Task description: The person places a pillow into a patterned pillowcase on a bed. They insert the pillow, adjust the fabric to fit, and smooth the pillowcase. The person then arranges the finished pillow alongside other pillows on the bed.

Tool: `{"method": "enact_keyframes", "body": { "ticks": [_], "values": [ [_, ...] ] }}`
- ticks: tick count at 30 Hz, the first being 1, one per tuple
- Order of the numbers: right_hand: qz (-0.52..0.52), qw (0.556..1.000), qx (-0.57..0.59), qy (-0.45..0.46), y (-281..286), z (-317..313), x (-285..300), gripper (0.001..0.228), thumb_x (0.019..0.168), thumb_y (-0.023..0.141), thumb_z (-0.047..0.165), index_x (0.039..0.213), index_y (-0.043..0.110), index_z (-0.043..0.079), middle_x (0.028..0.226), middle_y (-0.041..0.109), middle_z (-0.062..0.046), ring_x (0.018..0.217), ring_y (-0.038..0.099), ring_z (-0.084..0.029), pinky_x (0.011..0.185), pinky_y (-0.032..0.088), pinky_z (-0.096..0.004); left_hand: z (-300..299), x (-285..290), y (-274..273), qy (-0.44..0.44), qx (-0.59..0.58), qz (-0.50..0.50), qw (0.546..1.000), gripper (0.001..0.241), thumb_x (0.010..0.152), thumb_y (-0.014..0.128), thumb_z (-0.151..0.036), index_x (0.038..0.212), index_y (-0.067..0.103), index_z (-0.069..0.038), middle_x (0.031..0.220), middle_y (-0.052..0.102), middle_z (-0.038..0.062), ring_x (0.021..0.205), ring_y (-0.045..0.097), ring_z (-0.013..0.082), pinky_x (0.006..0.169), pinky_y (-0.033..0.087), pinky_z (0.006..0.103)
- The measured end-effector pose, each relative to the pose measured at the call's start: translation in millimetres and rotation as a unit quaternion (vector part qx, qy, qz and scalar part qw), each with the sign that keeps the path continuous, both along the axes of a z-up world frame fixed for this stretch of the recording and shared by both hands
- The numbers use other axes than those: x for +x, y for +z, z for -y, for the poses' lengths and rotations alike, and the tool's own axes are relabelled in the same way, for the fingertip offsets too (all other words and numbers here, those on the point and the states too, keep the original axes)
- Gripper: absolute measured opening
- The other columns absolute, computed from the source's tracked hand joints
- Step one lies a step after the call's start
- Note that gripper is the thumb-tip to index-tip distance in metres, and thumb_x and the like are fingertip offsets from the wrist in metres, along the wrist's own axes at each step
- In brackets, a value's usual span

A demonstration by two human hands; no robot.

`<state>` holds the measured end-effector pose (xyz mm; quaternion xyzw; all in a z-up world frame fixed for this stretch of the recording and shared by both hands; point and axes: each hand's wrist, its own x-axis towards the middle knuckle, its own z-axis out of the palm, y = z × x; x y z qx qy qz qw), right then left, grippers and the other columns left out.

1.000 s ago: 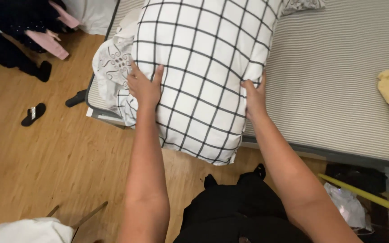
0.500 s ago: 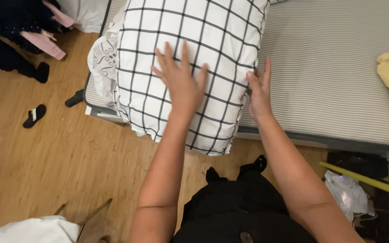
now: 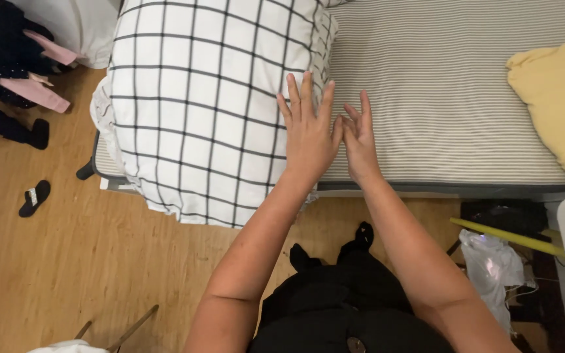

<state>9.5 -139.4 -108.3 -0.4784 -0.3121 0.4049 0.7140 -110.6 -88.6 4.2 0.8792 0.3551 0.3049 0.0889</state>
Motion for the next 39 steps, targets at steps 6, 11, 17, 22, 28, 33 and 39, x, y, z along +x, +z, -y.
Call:
{"method": "enact_keyframes", "body": {
  "ticks": [6,11,17,22,28,33,39],
  "values": [
    [0.001,0.999,-0.039,-0.008,-9,14,57,0.080,0.103,0.059,0.006,0.167,0.012,0.020,0.162,0.033,-0.025,0.137,0.050,-0.029,0.112,0.049,-0.038,6,55,-23,0.002,-0.012,-0.009,1.000,0.065,0.091,0.071,-0.023,0.151,0.049,-0.007,0.164,0.025,0.027,0.156,0.010,0.0515,0.124,0.010,0.0721],
    [0.161,0.979,-0.120,-0.031,0,29,118,0.074,0.101,0.065,0.010,0.164,0.025,0.019,0.161,0.040,-0.019,0.141,0.051,-0.027,0.106,0.050,-0.039,10,117,-47,0.001,-0.019,-0.017,1.000,0.068,0.090,0.072,-0.020,0.152,0.046,-0.007,0.163,0.025,0.029,0.155,0.009,0.0534,0.122,0.009,0.0731],
    [0.291,0.941,-0.167,-0.038,4,45,186,0.072,0.098,0.068,0.013,0.160,0.033,0.018,0.160,0.042,-0.013,0.140,0.050,-0.028,0.104,0.049,-0.041,20,186,-78,-0.001,-0.057,-0.023,0.998,0.070,0.090,0.073,-0.019,0.152,0.043,-0.005,0.161,0.026,0.030,0.154,0.009,0.0546,0.121,0.008,0.0743],
    [0.313,0.928,-0.198,-0.035,-1,42,224,0.071,0.094,0.069,0.010,0.157,0.038,0.017,0.156,0.045,-0.013,0.141,0.048,-0.030,0.104,0.048,-0.041,11,227,-96,-0.013,-0.082,-0.032,0.996,0.071,0.089,0.073,-0.019,0.151,0.042,-0.003,0.160,0.026,0.031,0.153,0.009,0.0555,0.118,0.006,0.0756],
    [0.337,0.919,-0.194,-0.072,-25,6,253,0.066,0.091,0.068,0.005,0.153,0.045,0.013,0.152,0.049,-0.017,0.140,0.048,-0.032,0.103,0.048,-0.040,-28,263,-110,-0.036,-0.124,-0.060,0.990,0.073,0.086,0.074,-0.019,0.150,0.042,-0.004,0.159,0.028,0.031,0.152,0.010,0.0558,0.118,0.007,0.0756],
    [0.297,0.920,-0.243,-0.080,-30,-44,279,0.066,0.088,0.060,0.001,0.151,0.046,0.012,0.150,0.051,-0.016,0.137,0.050,-0.032,0.104,0.048,-0.041,-84,301,-129,-0.069,-0.130,-0.063,0.987,0.076,0.085,0.073,-0.017,0.151,0.040,-0.002,0.159,0.025,0.034,0.151,0.008,0.0574,0.117,0.006,0.0755],
    [0.375,0.894,-0.220,-0.106,-35,-95,308,0.064,0.090,0.059,-0.002,0.152,0.045,0.008,0.152,0.048,-0.019,0.144,0.043,-0.037,0.120,0.035,-0.044,-137,334,-133,-0.084,-0.151,-0.074,0.982,0.073,0.086,0.071,-0.014,0.151,0.040,0.000,0.160,0.024,0.033,0.151,0.009,0.0574,0.118,0.006,0.0757]
  ]
}}
